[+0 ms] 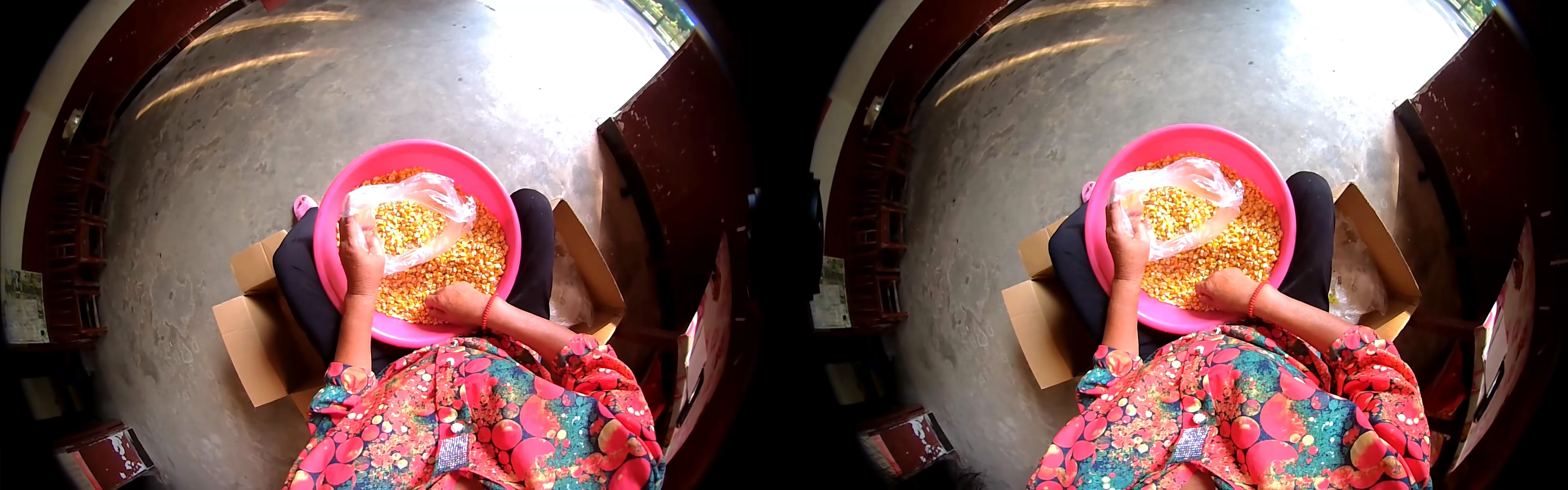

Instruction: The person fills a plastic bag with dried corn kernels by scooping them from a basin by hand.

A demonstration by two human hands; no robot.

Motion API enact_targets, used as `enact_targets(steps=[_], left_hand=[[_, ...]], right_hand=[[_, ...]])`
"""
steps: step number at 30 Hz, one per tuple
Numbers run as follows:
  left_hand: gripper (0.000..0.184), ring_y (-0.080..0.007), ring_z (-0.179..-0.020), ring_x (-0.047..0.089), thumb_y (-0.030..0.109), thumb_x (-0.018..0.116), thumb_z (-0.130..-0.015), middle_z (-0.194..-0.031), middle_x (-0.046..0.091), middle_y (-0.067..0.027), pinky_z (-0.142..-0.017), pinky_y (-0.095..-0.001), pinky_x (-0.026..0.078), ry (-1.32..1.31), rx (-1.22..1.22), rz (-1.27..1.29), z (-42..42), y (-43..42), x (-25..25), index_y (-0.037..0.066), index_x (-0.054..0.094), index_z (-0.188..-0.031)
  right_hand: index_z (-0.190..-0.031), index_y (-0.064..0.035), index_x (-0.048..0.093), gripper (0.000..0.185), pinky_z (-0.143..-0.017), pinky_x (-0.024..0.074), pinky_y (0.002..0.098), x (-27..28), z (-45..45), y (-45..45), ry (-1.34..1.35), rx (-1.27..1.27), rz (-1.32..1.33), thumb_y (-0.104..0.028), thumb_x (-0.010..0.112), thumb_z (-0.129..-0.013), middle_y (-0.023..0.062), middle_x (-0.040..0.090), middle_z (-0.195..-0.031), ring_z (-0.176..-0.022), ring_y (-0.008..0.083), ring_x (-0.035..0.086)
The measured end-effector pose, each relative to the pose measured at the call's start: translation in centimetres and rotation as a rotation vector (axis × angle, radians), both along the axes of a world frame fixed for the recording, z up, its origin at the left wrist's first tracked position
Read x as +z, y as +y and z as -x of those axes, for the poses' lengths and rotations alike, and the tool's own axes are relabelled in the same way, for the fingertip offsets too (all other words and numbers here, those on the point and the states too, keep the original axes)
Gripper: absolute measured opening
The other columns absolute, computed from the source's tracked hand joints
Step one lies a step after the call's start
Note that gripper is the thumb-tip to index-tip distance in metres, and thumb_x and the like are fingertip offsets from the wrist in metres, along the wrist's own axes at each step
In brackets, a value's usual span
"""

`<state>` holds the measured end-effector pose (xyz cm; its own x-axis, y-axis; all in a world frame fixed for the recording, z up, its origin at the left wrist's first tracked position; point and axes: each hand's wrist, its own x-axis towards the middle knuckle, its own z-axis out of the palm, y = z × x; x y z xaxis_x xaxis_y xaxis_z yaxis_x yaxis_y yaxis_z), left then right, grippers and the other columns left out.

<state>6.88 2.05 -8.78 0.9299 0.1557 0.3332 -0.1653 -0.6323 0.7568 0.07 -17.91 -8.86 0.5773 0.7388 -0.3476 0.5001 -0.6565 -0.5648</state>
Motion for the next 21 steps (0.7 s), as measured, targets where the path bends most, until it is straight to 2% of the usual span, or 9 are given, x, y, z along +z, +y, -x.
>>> enact_targets(steps=[2,4,5,7,8,10,15,18,21], left_hand=[[0.063,-0.0390,-0.108,0.046,-0.008,0.046,-0.068,-0.120,0.045,-0.0251,-0.091,-0.0394,0.040,-0.013,0.001,-0.021,0.0,0.0,0.1,-0.001,0.032,-0.129],[0.063,-0.0390,-0.108,0.046,-0.008,0.046,-0.068,-0.119,0.045,-0.0250,-0.091,-0.0395,0.040,-0.035,0.004,-0.056,0.1,0.0,0.5,-0.001,0.032,-0.130],[0.064,-0.0389,-0.107,0.047,-0.008,0.046,-0.068,-0.118,0.046,-0.0249,-0.090,-0.0396,0.040,-0.033,0.002,-0.026,0.1,-0.2,0.7,0.000,0.032,-0.130],[0.064,-0.0388,-0.106,0.047,-0.008,0.046,-0.068,-0.116,0.047,-0.0247,-0.089,-0.0396,0.040,-0.030,0.000,0.005,0.1,-0.2,0.7,0.000,0.032,-0.130],[0.064,-0.0386,-0.104,0.048,-0.008,0.045,-0.068,-0.115,0.047,-0.0245,-0.088,-0.0396,0.041,-0.045,0.007,-0.018,0.1,-0.1,0.6,0.001,0.032,-0.130],[0.064,-0.0385,-0.102,0.049,-0.008,0.045,-0.068,-0.114,0.048,-0.0243,-0.087,-0.0395,0.042,-0.061,0.015,-0.040,0.0,-0.1,0.4,0.001,0.032,-0.130],[0.064,-0.0375,-0.101,0.050,-0.009,0.044,-0.068,-0.114,0.048,-0.0242,-0.084,-0.0375,0.044,-0.033,-0.001,-0.006,0.2,-0.2,1.1,0.001,0.032,-0.130],[0.063,-0.0367,-0.102,0.050,-0.010,0.044,-0.068,-0.118,0.046,-0.0236,-0.084,-0.0368,0.045,-0.027,-0.015,-0.009,0.3,-0.4,1.9,-0.001,0.032,-0.129],[0.062,-0.0360,-0.106,0.049,-0.009,0.043,-0.068,-0.124,0.044,-0.0225,-0.086,-0.0365,0.044,-0.013,-0.024,0.002,0.2,-0.2,0.8,-0.002,0.033,-0.128]], right_hand=[[-0.076,-0.0048,0.054,0.024,-0.060,0.0453,0.0460,0.0,-0.1,0.1,0.006,-0.045,0.009,-0.028,0.050,-0.081,0.0181,0.058,-0.068,-0.065,0.0347,0.058],[-0.076,-0.0042,0.054,0.025,-0.060,0.0449,0.0461,0.1,-0.6,0.2,0.081,-0.157,-0.227,-0.027,0.050,-0.083,0.0190,0.057,-0.067,-0.062,0.0337,0.058],[-0.076,-0.0042,0.054,0.025,-0.060,0.0449,0.0461,-0.1,-0.8,0.2,0.082,-0.156,-0.228,-0.027,0.050,-0.083,0.0190,0.057,-0.067,-0.062,0.0337,0.058],[-0.078,-0.0056,0.053,0.023,-0.045,0.0418,0.0381,-0.8,-1.5,0.4,0.260,-0.313,-0.539,-0.027,0.051,-0.085,0.0126,0.055,-0.061,-0.050,0.0239,0.053],[-0.078,-0.0056,0.053,0.023,-0.045,0.0418,0.0381,-0.5,-1.9,0.4,0.260,-0.313,-0.539,-0.027,0.051,-0.085,0.0126,0.055,-0.061,-0.050,0.0239,0.053],[-0.082,-0.0092,0.052,0.021,-0.035,0.0304,0.0257,0.6,-2.5,0.2,1.216,-0.866,-0.619,-0.029,0.049,-0.088,0.0023,0.050,-0.059,-0.042,0.0105,0.041],[-0.079,-0.0120,0.050,0.020,-0.034,0.0186,0.0191,1.4,-2.3,0.0,1.259,-0.723,-0.648,-0.028,0.048,-0.090,-0.0048,0.041,-0.059,-0.039,0.0035,0.028],[-0.079,-0.0119,0.050,0.020,-0.034,0.0176,0.0190,2.3,-3.0,0.3,1.360,-0.762,-0.696,-0.028,0.048,-0.090,-0.0053,0.039,-0.058,-0.039,0.0031,0.027],[-0.078,-0.0108,0.051,0.018,-0.035,0.0189,0.0184,3.6,-4.4,0.8,1.305,-0.829,-0.825,-0.025,0.048,-0.089,-0.0045,0.039,-0.057,-0.039,0.0030,0.028]])
